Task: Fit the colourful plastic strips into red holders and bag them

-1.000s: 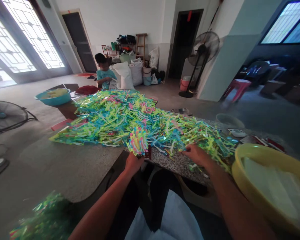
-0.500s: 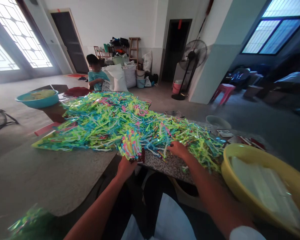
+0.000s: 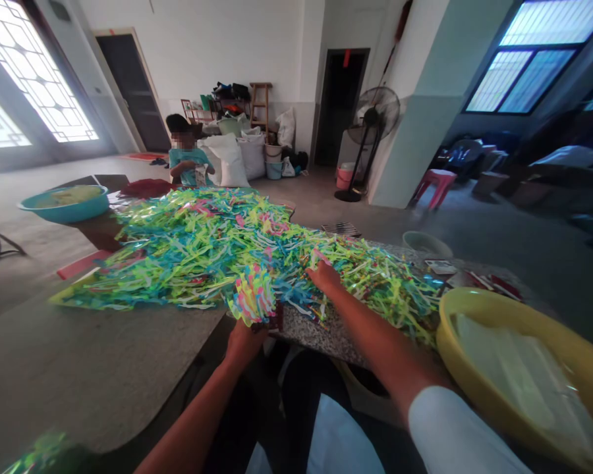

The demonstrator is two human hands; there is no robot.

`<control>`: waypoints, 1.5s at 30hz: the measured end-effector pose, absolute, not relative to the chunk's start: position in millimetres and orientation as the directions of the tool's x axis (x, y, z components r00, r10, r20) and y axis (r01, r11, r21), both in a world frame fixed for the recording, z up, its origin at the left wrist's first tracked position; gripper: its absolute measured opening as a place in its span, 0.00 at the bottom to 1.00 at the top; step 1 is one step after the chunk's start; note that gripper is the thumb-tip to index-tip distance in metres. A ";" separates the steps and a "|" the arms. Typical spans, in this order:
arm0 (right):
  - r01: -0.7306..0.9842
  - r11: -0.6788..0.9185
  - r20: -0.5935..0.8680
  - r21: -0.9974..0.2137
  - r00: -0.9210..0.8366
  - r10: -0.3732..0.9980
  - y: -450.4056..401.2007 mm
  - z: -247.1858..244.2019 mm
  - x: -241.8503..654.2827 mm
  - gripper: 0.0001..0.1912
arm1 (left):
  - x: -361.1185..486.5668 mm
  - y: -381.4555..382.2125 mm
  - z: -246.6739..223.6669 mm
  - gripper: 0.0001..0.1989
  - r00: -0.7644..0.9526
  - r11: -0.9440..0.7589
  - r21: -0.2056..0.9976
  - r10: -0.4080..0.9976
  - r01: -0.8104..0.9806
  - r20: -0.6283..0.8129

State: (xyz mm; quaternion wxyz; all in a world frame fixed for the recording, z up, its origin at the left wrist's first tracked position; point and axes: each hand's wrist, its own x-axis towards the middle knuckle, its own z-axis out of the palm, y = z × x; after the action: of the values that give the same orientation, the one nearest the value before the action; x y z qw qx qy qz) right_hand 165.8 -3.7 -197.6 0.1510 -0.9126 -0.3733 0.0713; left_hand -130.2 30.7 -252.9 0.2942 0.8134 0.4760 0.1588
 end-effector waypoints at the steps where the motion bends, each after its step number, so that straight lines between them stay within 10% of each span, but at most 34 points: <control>1: 0.654 -0.682 -0.019 -0.329 0.717 0.697 0.9 -198.4 164.7 0.27 | -130.5 30.7 -252.5 0.21 0.499 -0.375 0.632 0.866 0.679 -0.023; 19: 0.569 -0.442 -0.053 -0.693 0.572 0.819 -42.6 -205.3 142.1 0.12 | -130.9 27.3 -250.6 0.26 0.493 -0.352 0.664 0.869 0.660 -0.029; 27: 0.788 -0.565 0.180 -0.243 0.609 0.772 19.0 -177.3 220.3 0.17 | -129.0 26.3 -244.0 0.18 0.501 -0.345 0.629 0.862 0.697 -0.083; 35: 0.915 -0.357 -0.090 0.189 0.378 0.921 74.9 -178.6 285.4 0.21 | -135.3 32.5 -252.2 0.19 0.540 -0.348 0.668 0.836 0.658 -0.097; 45: 0.923 -0.356 0.174 0.144 0.330 0.928 32.0 -158.4 299.7 0.18 | -132.9 35.0 -258.4 0.16 0.538 -0.371 0.686 0.842 0.626 -0.035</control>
State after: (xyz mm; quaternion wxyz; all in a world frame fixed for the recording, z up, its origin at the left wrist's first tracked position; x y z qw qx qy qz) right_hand 299.7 32.0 -158.4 -0.0096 -0.8155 -0.5674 -0.1133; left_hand -132.9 35.0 -258.4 0.3318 0.8118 0.4520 0.1629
